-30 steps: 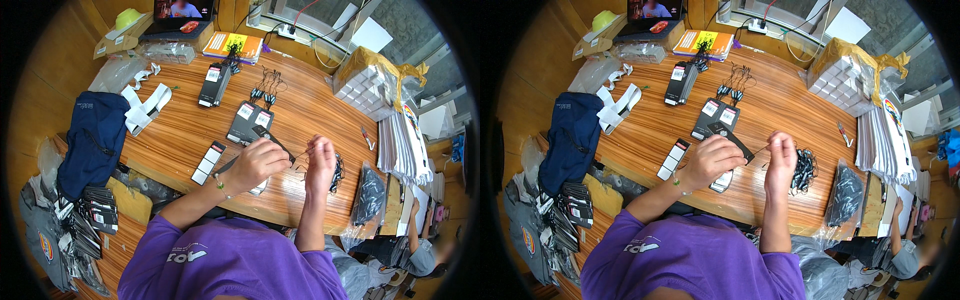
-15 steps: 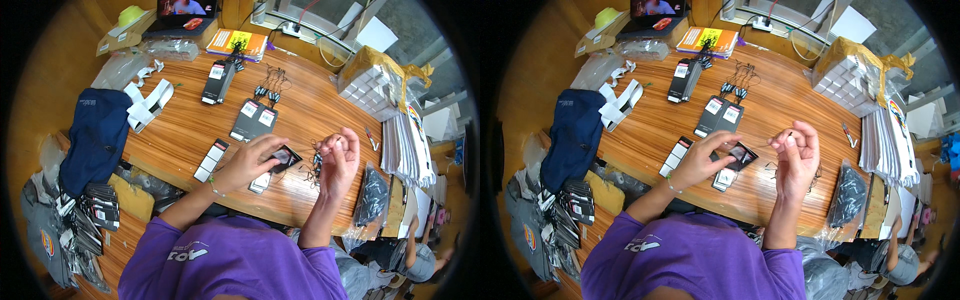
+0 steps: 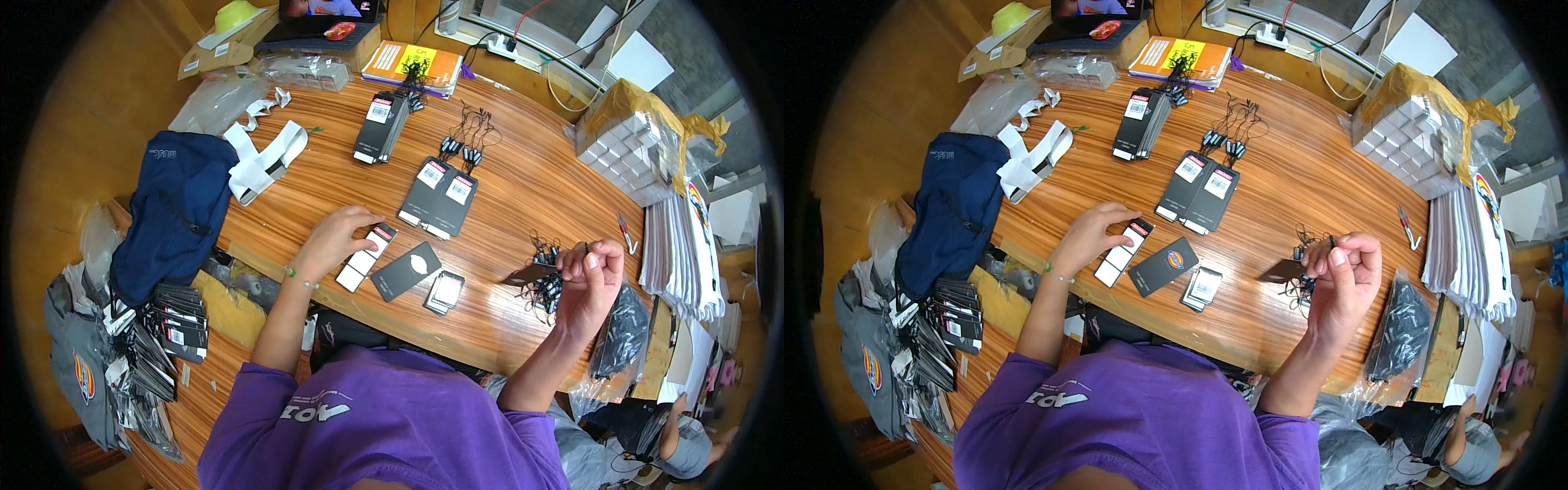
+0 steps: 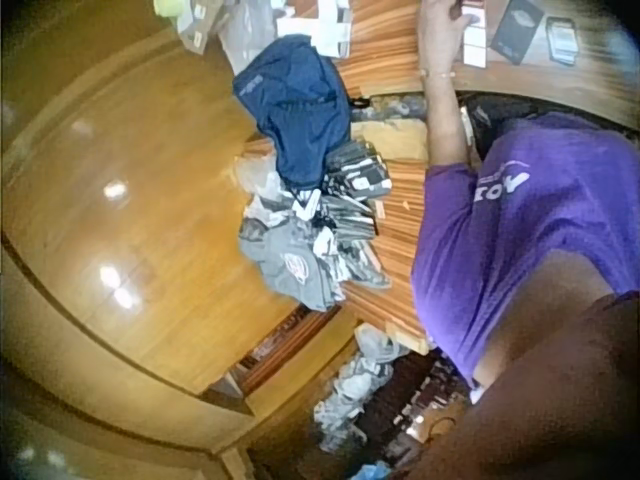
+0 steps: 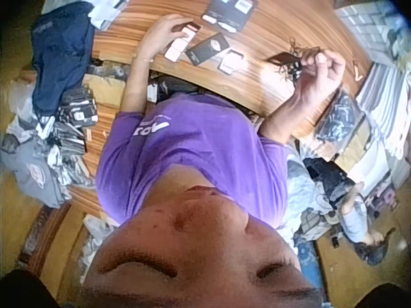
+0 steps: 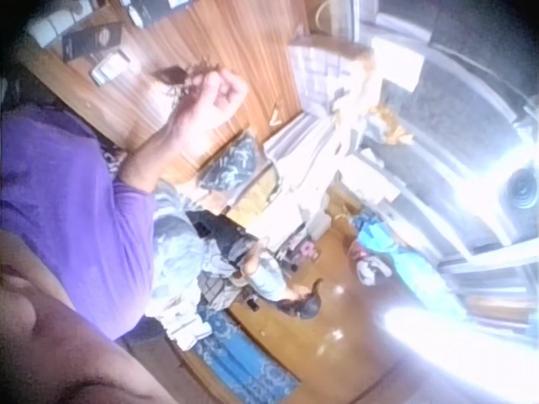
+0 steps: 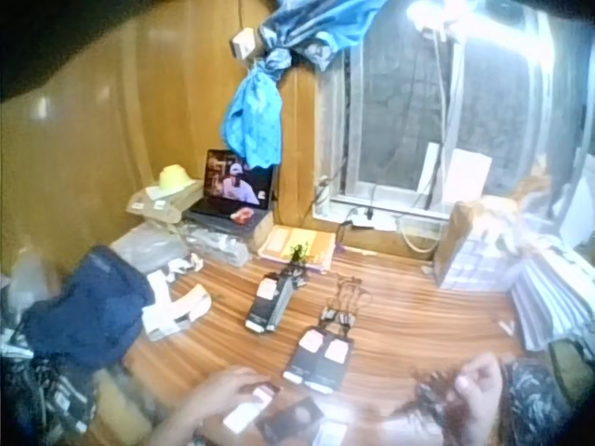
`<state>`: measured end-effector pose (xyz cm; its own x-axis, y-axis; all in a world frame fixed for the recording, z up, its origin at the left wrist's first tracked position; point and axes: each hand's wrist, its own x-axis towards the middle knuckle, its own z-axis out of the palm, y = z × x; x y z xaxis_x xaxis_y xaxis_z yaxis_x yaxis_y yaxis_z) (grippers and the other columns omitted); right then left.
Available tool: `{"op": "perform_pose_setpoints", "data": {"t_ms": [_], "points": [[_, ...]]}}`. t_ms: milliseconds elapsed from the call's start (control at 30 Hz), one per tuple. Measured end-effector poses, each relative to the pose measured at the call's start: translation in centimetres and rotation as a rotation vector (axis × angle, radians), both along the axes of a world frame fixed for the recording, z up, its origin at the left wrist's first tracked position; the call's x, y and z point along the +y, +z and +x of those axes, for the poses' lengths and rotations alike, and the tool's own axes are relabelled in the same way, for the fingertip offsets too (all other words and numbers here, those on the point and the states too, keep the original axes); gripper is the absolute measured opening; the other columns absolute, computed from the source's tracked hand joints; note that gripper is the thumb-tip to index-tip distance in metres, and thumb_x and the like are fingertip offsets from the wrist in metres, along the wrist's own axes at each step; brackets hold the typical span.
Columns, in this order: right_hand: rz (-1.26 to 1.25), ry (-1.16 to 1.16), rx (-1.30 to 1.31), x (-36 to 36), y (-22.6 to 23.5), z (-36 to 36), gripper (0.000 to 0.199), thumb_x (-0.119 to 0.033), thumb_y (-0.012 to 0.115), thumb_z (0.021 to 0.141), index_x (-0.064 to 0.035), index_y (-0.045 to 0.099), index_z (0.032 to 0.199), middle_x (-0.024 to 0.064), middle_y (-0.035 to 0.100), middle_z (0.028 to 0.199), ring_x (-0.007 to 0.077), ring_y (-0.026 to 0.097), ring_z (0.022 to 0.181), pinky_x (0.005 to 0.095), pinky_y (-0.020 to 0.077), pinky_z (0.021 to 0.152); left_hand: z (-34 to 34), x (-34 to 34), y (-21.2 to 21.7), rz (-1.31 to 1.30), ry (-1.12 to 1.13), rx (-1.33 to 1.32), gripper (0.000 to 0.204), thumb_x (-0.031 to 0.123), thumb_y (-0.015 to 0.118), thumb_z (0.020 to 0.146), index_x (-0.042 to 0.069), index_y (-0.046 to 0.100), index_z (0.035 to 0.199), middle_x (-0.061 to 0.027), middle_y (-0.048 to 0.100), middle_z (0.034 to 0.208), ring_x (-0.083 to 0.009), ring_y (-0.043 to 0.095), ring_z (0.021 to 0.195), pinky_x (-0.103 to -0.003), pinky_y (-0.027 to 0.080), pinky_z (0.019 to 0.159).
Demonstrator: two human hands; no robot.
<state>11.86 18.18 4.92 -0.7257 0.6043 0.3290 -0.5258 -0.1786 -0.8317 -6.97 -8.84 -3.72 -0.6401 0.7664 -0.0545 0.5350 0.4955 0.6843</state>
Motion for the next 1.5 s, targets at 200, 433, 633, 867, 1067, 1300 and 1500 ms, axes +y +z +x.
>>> {"op": "perform_pose_setpoints", "data": {"t_ms": [200, 433, 633, 867, 1067, 1300, 1500], "points": [[0.036, -0.109, -0.089, 0.1, 0.4, 0.4, 0.015, -0.002, 0.055, 0.084, -0.0024, 0.049, 0.098, 0.0050, 0.050, 0.065, 0.0132, 0.048, 0.060, 0.0269, 0.0426, 0.062, 0.9, 0.5, 1.1, 0.148, 0.079, 0.052, 0.026, 0.010, 0.069, 0.073, 0.003, 0.058, 0.097, -0.0078, 0.060, 0.087, -0.0194, 0.060, 0.083, -0.030, 0.047, 0.073], [0.309, -0.027, -0.346, -4.6, -0.4, -0.8, 0.019, 0.004, 0.058, 0.080, -0.0017, 0.051, 0.097, 0.0010, 0.057, 0.072, 0.0039, 0.051, 0.062, 0.0165, 0.0363, 0.052, 4.7, 5.2, 4.7, 0.671, 0.177, -0.454, 0.017, 0.002, 0.064, 0.080, -0.001, 0.054, 0.092, -0.0088, 0.065, 0.084, -0.0091, 0.062, 0.075, -0.020, 0.050, 0.068], [0.443, -0.075, -0.365, -6.1, -0.8, -2.2, 0.015, 0.004, 0.056, 0.081, -0.0006, 0.051, 0.094, -0.0015, 0.054, 0.069, -0.0002, 0.040, 0.056, 0.0154, 0.0283, 0.047, 6.8, 9.1, 6.1, 0.710, 0.074, -0.289, 0.016, 0.006, 0.065, 0.080, -0.001, 0.056, 0.090, -0.0095, 0.065, 0.081, -0.0125, 0.065, 0.073, -0.023, 0.054, 0.063], [0.509, -0.125, -0.422, -5.6, -0.9, -1.7, 0.017, 0.007, 0.056, 0.081, -0.0021, 0.045, 0.091, -0.0002, 0.048, 0.073, 0.0029, 0.044, 0.061, 0.0160, 0.0342, 0.053, 7.8, 9.9, 7.1, 0.717, 0.013, -0.188, 0.016, -0.001, 0.064, 0.078, -0.002, 0.060, 0.094, -0.0077, 0.065, 0.086, -0.0103, 0.064, 0.075, -0.021, 0.053, 0.061], [0.706, -0.284, -0.348, -5.8, -1.1, -2.2, 0.018, 0.008, 0.057, 0.075, -0.0022, 0.048, 0.087, 0.0000, 0.048, 0.064, 0.0025, 0.040, 0.052, 0.0167, 0.0313, 0.045, 7.7, 9.7, 7.4, 0.689, -0.003, -0.155, 0.018, 0.001, 0.064, 0.079, -0.001, 0.060, 0.096, -0.0079, 0.066, 0.088, -0.0113, 0.065, 0.073, -0.022, 0.052, 0.059], [0.705, -0.288, -0.381, -6.0, -0.8, -2.5, 0.019, 0.008, 0.057, 0.074, -0.0016, 0.048, 0.088, 0.0020, 0.050, 0.067, 0.0038, 0.043, 0.054, 0.0172, 0.0344, 0.046, 7.6, 9.9, 6.8, 0.714, -0.077, 0.126, 0.017, 0.001, 0.064, 0.078, 0.001, 0.061, 0.094, -0.0088, 0.065, 0.086, -0.0166, 0.064, 0.070, -0.025, 0.051, 0.058], [0.348, -0.104, -0.355, -5.6, -0.9, -2.6, 0.017, 0.004, 0.054, 0.083, 0.0013, 0.052, 0.100, 0.0032, 0.058, 0.076, 0.0062, 0.053, 0.068, 0.0185, 0.0420, 0.062, 7.4, 10.1, 7.1, 0.758, -0.064, 0.304, 0.018, 0.002, 0.067, 0.071, 0.005, 0.064, 0.089, -0.0058, 0.063, 0.084, -0.0217, 0.060, 0.078, -0.031, 0.048, 0.065]]}}
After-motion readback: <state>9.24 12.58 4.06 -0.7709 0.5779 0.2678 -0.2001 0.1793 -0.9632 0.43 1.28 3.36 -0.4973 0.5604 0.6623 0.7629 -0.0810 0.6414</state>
